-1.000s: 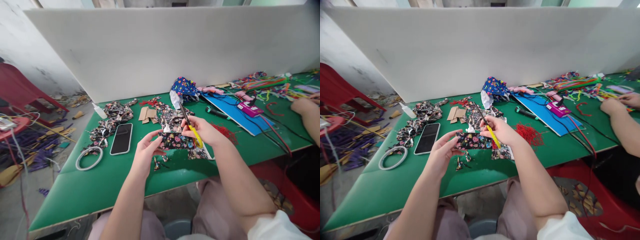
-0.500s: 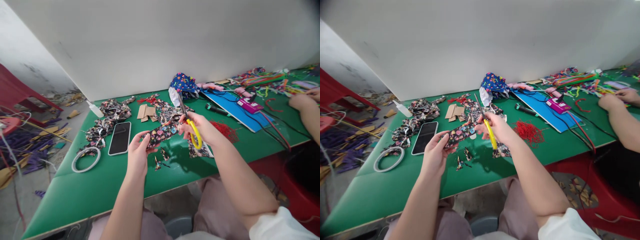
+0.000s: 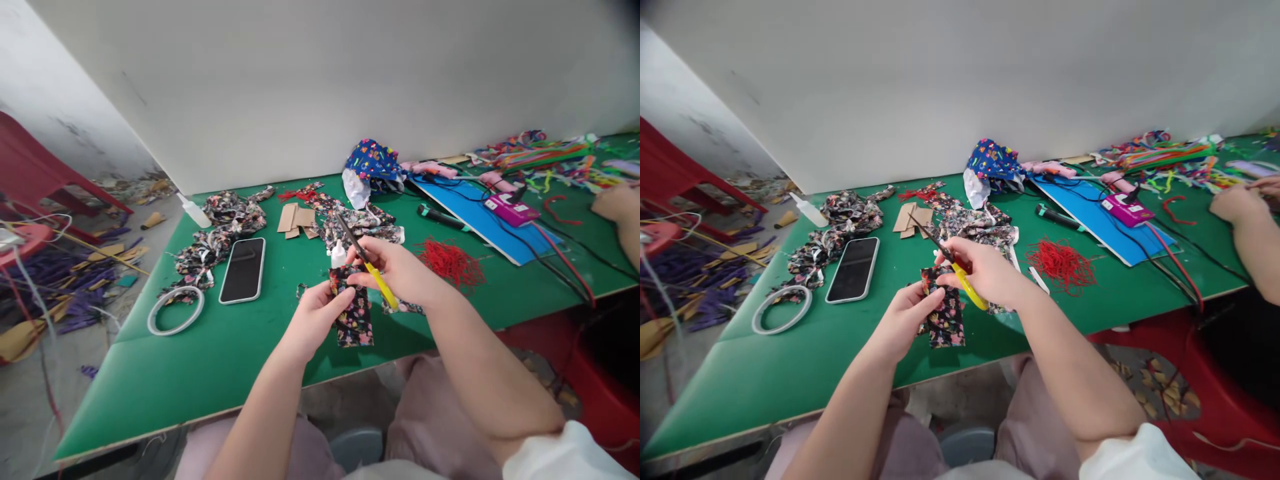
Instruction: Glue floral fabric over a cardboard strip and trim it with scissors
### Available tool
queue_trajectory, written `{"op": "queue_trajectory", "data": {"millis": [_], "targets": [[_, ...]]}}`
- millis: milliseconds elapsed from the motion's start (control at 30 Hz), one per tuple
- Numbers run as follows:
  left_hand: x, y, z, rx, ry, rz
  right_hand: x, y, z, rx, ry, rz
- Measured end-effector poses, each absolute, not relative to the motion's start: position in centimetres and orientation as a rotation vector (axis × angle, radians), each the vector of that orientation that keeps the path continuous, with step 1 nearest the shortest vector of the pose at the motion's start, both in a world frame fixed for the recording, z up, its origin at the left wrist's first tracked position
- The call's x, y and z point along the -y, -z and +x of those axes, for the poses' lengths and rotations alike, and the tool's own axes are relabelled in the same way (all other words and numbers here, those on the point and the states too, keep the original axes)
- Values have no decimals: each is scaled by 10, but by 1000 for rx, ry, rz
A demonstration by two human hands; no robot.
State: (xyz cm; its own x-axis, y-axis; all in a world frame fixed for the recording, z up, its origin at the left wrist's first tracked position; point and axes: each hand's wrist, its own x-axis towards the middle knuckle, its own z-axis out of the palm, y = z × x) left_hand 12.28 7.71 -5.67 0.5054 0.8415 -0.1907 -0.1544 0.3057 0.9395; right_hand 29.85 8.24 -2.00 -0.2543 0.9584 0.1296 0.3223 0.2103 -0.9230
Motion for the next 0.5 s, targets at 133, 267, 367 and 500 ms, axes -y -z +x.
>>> {"op": "queue_trajectory", "data": {"millis": [133,267,367,500], "targets": [[-75,58,120,-842,-930,1090,-78,14,303,1657,-859,-1292],[-70,45,112,-847,-955,1051,-73,6,314,1646,-529,-1382],[-66,34,106,-877,-980,1082,-66,-1,319,1819,-313,-1388],[-62,25,104,-904,-1069,1089,-58,-8,321,2072,-140,-1320]]}}
